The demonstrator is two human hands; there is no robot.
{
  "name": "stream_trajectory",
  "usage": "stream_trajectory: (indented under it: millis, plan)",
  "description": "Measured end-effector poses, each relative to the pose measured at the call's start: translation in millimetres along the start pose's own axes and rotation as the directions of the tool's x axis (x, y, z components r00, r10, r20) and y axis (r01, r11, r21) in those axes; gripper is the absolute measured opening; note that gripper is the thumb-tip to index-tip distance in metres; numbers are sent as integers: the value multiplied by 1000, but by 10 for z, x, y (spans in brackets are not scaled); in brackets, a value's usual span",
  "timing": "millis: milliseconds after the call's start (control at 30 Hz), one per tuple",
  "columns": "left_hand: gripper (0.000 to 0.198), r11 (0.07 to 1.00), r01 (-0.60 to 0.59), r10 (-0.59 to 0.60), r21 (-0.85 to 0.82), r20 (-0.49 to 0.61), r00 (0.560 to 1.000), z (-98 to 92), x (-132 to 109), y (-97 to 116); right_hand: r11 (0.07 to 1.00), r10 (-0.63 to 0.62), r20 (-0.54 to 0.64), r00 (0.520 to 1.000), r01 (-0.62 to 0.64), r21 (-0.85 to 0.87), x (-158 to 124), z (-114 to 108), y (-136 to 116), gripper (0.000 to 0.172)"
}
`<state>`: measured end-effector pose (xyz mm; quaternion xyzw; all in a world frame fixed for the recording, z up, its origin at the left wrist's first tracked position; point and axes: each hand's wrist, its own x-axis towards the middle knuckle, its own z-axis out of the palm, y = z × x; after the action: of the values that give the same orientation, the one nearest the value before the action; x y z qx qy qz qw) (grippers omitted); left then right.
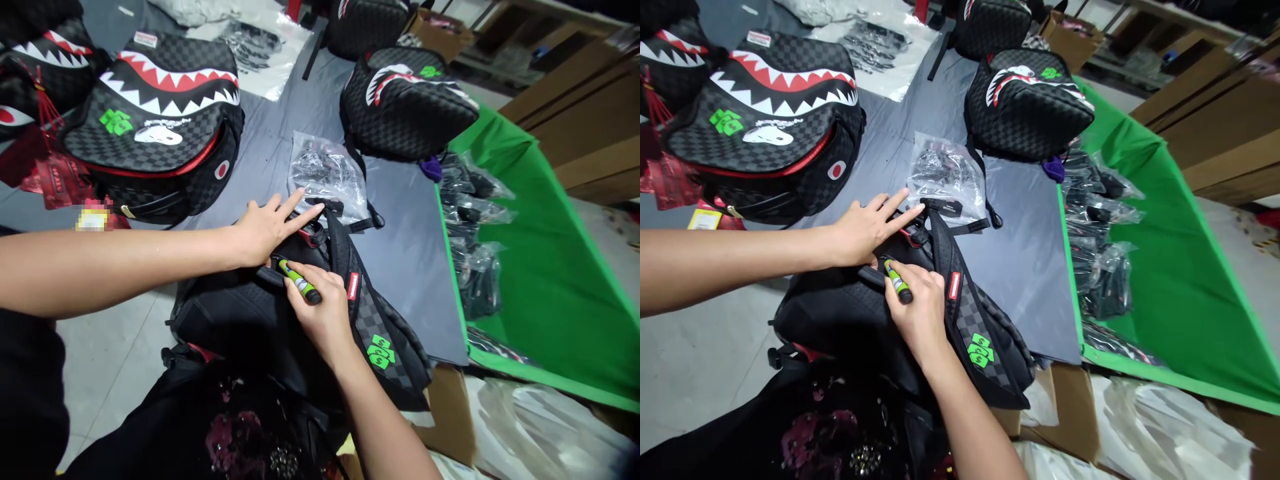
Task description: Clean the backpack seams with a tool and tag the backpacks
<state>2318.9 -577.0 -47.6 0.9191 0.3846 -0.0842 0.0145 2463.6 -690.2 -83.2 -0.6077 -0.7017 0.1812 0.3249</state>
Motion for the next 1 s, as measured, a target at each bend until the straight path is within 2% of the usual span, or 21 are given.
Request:
stream_trajectory:
  millis: [100,300,600,733,833,1000]
  plan:
    - [127,1000,6,-6,16,0,1000,20,2,4,1000,1,6,1000,-1,10,-8,12,62,24]
    - [114,996,-90,89,19,25,996,-53,-24,-96,999,-20,-2,1000,20,42,-6,-23,105,23]
    - [127,991,53,-46,-123,58,997,-10,-61,-298,997,-6,-8,1000,7,72,1,-65,131,22]
    - [126,978,125,-116,-166,65,991,1,-85,-245,998,12,-25,1000,-11,62,33,-14,106,20]
    - [133,978,106,-100,-179,42,994,-12,-83,-179,998,12,-53,999,-9,60,52,25,80,20]
    - [141,989,114,-107,-96,69,992,-39,-15,-76,994,39,-77,996,-31,102,73,93,29,20]
